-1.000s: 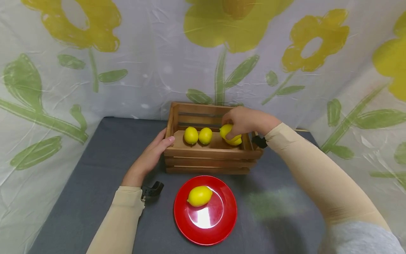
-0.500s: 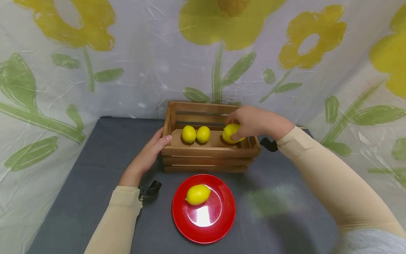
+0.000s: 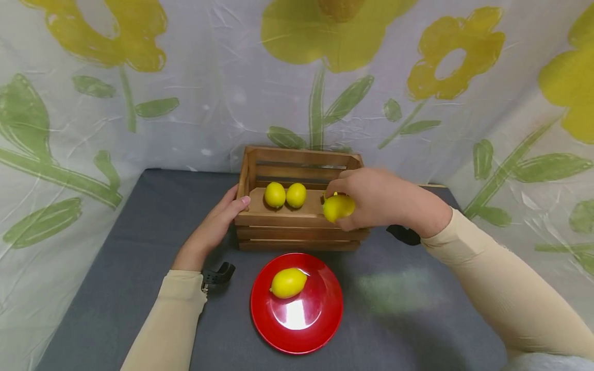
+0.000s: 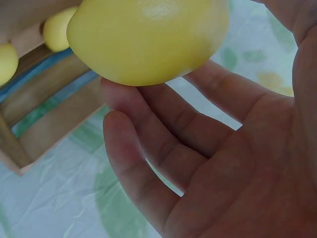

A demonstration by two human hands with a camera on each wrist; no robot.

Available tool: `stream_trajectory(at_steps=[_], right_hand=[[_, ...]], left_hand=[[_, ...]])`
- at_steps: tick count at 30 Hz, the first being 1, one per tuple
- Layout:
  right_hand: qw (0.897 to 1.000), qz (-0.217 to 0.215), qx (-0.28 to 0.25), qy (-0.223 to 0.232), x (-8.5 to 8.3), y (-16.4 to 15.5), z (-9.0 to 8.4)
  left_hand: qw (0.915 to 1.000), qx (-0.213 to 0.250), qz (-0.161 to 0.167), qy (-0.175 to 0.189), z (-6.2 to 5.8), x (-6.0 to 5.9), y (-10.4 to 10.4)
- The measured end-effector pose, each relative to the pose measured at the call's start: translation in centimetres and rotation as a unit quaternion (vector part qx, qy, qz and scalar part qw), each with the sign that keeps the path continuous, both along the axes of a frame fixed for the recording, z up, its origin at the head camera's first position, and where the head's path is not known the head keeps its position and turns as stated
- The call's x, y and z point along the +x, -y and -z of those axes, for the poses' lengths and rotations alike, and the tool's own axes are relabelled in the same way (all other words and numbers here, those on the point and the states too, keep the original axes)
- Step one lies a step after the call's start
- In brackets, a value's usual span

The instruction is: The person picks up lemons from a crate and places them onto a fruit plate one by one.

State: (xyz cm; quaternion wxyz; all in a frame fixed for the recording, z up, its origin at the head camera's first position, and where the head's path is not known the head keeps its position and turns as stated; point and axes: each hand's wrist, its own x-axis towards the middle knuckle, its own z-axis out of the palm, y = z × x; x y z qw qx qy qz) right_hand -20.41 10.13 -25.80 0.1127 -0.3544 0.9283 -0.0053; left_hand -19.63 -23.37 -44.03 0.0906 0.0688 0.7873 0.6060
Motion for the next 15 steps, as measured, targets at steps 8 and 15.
stream_trajectory(at_steps=[8,15], right_hand=[[1.0,-0.017,-0.002,0.014,3.0,0.7,0.9],[1.0,-0.029,0.008,0.008,4.7,0.7,2.7]], left_hand=[[1.0,-0.005,-0.003,0.0,-0.2,0.2,0.1],[1.0,-0.001,-0.001,0.001,-0.1,0.2,0.1]])
